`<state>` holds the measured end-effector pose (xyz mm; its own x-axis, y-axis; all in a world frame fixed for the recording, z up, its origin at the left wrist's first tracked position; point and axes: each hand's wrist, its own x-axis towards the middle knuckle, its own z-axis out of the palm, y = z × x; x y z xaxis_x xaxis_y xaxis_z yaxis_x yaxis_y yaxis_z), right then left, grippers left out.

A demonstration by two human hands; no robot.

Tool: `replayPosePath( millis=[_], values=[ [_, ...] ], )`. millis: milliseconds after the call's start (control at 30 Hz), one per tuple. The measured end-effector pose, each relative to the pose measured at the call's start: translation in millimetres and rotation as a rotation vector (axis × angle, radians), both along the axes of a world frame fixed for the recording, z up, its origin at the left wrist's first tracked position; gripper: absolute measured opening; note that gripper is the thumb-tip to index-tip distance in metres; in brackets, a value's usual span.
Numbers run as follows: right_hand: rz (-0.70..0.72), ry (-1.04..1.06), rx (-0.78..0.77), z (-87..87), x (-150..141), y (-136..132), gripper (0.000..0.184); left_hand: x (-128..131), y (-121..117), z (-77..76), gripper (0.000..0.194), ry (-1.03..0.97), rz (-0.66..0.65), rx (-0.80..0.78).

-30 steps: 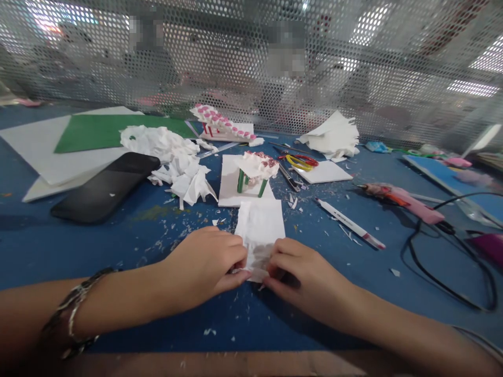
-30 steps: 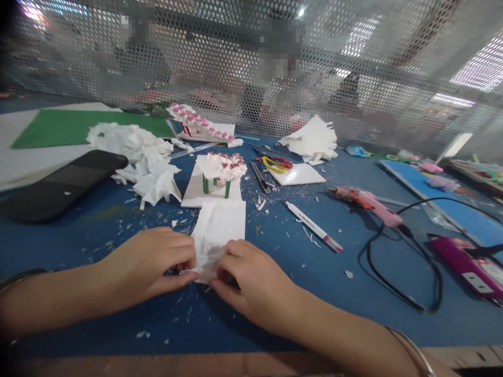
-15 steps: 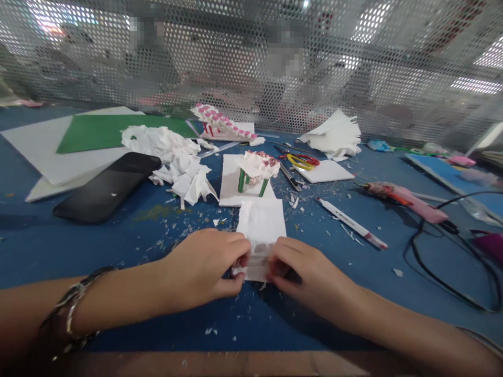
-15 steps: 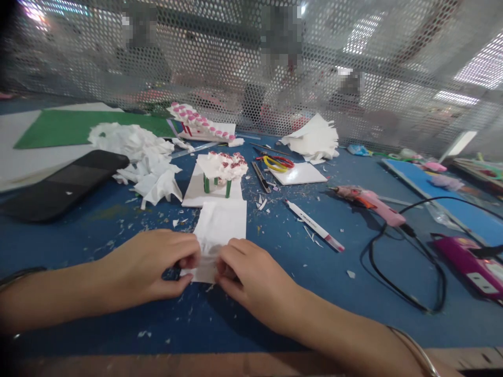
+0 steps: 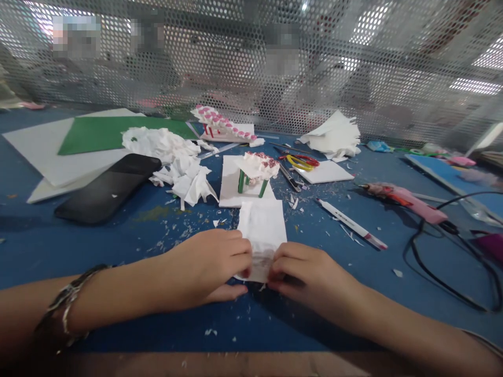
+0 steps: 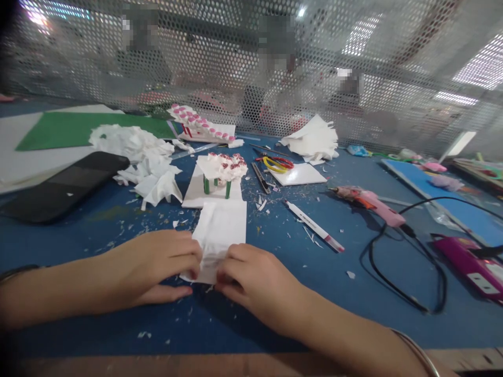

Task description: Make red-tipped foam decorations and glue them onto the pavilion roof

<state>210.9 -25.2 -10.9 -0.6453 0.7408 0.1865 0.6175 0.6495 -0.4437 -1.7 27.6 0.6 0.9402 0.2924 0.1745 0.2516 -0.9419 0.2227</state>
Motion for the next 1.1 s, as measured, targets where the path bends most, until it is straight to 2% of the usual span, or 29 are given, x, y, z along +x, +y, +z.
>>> replayPosePath(
  millis=[67,167,233,367,467,567,667,800,867,967,1100],
  values=[
    [-0.004,-0.01,0.009,0.2,0.0,-0.8,0.01,-0.7,-0.3,1.0,0.008,0.026,0.026,-0.034],
    [-0.002,-0.021,0.005,1.3,0.7,0.0,0.002,-1.0,-1.5,2.4,0.008,0.064,0.051,-0.086],
    [-0.002,-0.024,-0.001,1.9,1.7,1.5,0.005,-0.8,-2.0,2.9,0.007,0.07,0.043,-0.067],
    [-0.005,-0.036,0.015,2.7,3.0,4.0,0.002,0.2,-1.8,1.5,0.004,0.066,-0.017,0.135],
    [-0.002,-0.053,0.037,2.6,3.2,3.4,0.004,0.8,-1.4,-1.0,0.013,0.079,-0.085,0.309],
    [0.024,-0.084,0.081,1.8,3.2,1.4,0.004,1.2,-0.6,-3.0,0.019,0.073,-0.122,0.368],
    [0.048,-0.106,0.128,0.6,2.9,0.1,0.005,1.0,0.6,-2.8,0.015,0.027,-0.08,0.276],
    [0.022,-0.065,0.117,-1.2,1.5,0.6,0.011,0.2,1.9,0.3,0.011,0.006,0.04,-0.062],
    [-0.003,-0.03,0.101,-2.1,0.4,1.3,0.01,-0.1,1.9,1.0,0.01,0.007,0.082,-0.171],
    [-0.044,0.01,0.083,-3.0,-1.6,2.3,0.009,-0.5,1.4,-2.0,0.01,-0.016,0.117,-0.218],
    [-0.072,0.02,0.078,-3.8,-3.7,2.4,0.011,-1.5,1.4,-11.8,0.009,-0.067,0.143,-0.142]
  ],
)
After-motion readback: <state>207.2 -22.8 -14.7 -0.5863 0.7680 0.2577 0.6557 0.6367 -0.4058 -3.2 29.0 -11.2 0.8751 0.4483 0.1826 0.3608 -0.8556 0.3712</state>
